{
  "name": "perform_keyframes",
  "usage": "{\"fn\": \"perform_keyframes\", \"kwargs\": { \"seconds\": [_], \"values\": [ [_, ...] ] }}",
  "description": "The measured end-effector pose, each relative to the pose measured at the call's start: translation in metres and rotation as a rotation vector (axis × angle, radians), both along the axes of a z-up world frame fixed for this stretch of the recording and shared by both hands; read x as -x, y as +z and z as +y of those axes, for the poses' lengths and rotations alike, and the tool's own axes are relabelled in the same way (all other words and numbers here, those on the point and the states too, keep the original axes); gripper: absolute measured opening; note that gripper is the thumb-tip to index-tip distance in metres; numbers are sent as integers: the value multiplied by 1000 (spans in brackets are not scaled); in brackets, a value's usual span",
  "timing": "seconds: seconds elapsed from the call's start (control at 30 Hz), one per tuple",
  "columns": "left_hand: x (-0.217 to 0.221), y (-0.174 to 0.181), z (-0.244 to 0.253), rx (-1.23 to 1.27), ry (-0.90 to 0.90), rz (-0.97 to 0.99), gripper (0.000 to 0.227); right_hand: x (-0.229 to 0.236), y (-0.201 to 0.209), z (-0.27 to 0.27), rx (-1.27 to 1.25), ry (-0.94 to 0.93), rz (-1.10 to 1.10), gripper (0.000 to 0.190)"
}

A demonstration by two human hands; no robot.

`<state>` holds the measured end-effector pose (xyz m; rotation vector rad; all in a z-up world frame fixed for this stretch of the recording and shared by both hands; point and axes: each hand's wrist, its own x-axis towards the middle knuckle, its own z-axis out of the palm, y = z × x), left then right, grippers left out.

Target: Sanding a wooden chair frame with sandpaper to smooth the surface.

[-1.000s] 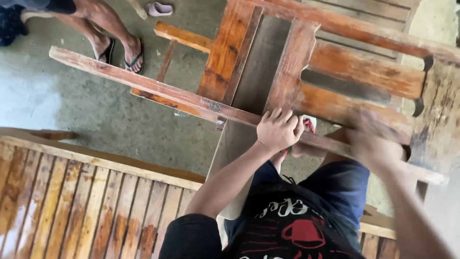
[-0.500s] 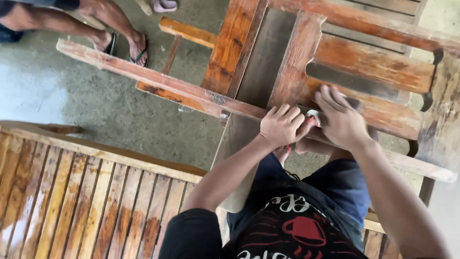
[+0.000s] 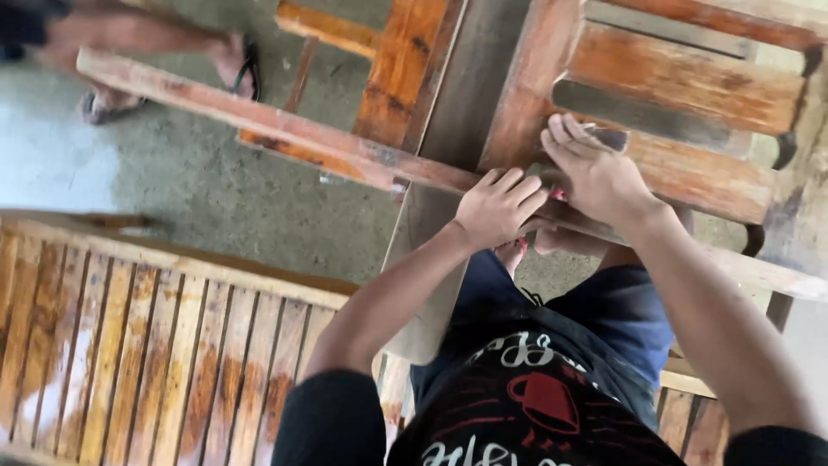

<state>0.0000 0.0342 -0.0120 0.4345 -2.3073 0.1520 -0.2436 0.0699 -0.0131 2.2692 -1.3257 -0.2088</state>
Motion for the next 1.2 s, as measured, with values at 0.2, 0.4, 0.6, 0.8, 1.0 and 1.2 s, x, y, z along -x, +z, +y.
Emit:
{"fn": "perform_keyframes", "kwargs": {
  "seconds": [0.2,0.4,0.6,0.8,1.0,1.2],
  "values": [
    [-6,1,0,-23,29,-67,51,95,32,97,-526,-556,-615,59],
    [-4,4,1,15,26,-84,54,-16,48,20,-140,-26,-521,80],
    [-6,4,-1,-33,34,-106,55,32,58,62,-251,-10,-157,62],
    [-4,9,1,13,13,-95,53,6,5,38,-113,51,-275,42],
    [-3,9,0,-51,49,-99,56,15,69,46,-618,-443,-707,59],
    [-2,12,0,34,44,-74,55,-27,78,8,-595,-624,-690,61]
  ]
}}
